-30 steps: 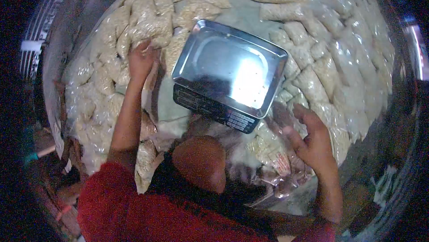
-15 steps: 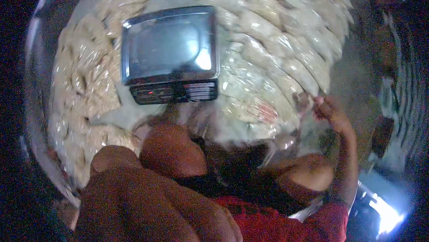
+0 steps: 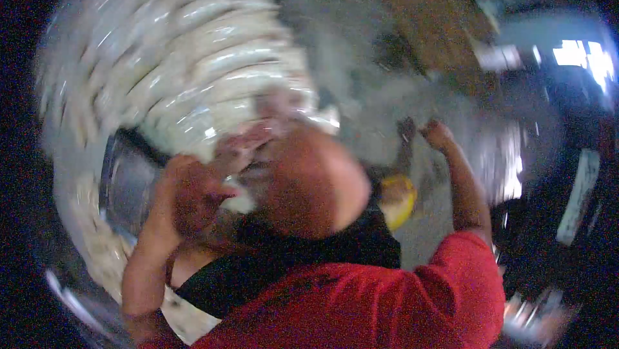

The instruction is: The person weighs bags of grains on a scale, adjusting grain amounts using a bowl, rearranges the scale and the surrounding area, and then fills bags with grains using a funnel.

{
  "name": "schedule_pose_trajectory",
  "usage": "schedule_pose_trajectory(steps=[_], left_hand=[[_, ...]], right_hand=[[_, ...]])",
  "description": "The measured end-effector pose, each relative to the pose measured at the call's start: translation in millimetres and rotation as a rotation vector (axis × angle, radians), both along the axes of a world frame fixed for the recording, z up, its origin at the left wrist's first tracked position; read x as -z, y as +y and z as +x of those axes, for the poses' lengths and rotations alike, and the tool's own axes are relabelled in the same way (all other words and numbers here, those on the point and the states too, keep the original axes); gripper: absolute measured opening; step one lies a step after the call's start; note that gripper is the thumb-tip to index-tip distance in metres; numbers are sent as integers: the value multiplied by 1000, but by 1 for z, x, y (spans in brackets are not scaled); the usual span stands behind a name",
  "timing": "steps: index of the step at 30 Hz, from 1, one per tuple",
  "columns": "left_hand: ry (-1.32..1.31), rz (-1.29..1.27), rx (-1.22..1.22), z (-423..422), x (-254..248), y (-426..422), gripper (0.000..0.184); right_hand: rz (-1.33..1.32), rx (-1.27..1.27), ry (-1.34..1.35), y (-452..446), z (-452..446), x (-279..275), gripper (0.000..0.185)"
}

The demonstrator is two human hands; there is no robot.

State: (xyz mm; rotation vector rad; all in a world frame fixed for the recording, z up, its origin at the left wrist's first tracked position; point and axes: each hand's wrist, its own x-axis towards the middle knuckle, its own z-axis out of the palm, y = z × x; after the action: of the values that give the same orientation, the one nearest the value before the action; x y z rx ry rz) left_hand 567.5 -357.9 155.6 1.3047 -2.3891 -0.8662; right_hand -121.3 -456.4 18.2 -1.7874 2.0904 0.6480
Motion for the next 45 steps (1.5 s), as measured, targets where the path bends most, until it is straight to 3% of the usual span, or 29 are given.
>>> schedule_pose_trajectory(steps=[2, 3, 4, 6, 7, 8, 9, 10, 12, 13, 16, 18, 21, 23, 25, 30, 34, 39, 40, 41, 43, 45], left_hand=[[-216, -17, -52, -6, 33, 8, 32], [-222, 34, -47, 1, 52, 23, 28], [-240, 84, -58, 9, 70, 37, 27], [-272, 412, 92, 23, 78, 44, 23], [-291, 413, 127, 21, 72, 38, 23], [-235, 307, 9, 16, 64, 34, 18], [-168, 200, -106, 12, 61, 29, 16], [-173, 210, -74, 11, 57, 28, 16], [-50, 447, -323, 20, 47, 30, 27], [-137, 428, -115, 36, 47, 26, 32], [-133, 222, -226, 42, 53, 48, 39], [-54, 310, -425, 43, 54, 60, 47], [123, 332, -749, 65, 98, 107, 60], [505, 686, -941, 83, 134, 140, 71], [619, 892, -1081, 91, 167, 186, 72], [290, 1089, -1257, 93, 234, 302, 73], [174, 1098, -1381, 78, 288, 364, 74], [132, 1063, -1530, 63, 328, 405, 76], [129, 1074, -1558, 54, 331, 416, 76], [127, 1076, -1588, 49, 340, 421, 76], [137, 1109, -1650, 47, 344, 427, 77], [146, 1113, -1709, 49, 355, 426, 77]], right_hand=[[68, 338, -51, 93, -33, 9, 59], [102, 416, -54, 131, -50, 17, 54], [192, 289, -106, 179, -80, 28, 50], [268, -280, -350, 273, -126, 62, 41], [174, -496, -468, 295, -100, 59, 38], [57, -718, -563, 317, -72, 55, 36], [242, 167, -832, 334, -52, 61, 35], [243, 287, -890, 347, -37, 58, 35], [225, 534, -1003, 372, -6, 53, 35], [230, 664, -1006, 372, 9, 50, 34], [213, 1035, -973, 348, 57, 59, 32], [143, 1215, -1033, 321, 93, 68, 31], [49, 1382, -1088, 285, 148, 74, 29], [-8, 1416, -1092, 262, 176, 72, 28], [-88, 1436, -1082, 243, 196, 57, 27], [-326, 1445, -1000, 223, 210, -28, 26], [-416, 1257, -1030, 172, 225, -85, 27], [-190, 508, -1409, 5, 226, -70, 53], [-82, 583, -1459, -35, 229, -71, 40], [-73, 566, -1520, -59, 251, -75, 49], [-55, 555, -1382, -97, 350, -117, 50], [-17, 483, -1357, -122, 418, -125, 50]])
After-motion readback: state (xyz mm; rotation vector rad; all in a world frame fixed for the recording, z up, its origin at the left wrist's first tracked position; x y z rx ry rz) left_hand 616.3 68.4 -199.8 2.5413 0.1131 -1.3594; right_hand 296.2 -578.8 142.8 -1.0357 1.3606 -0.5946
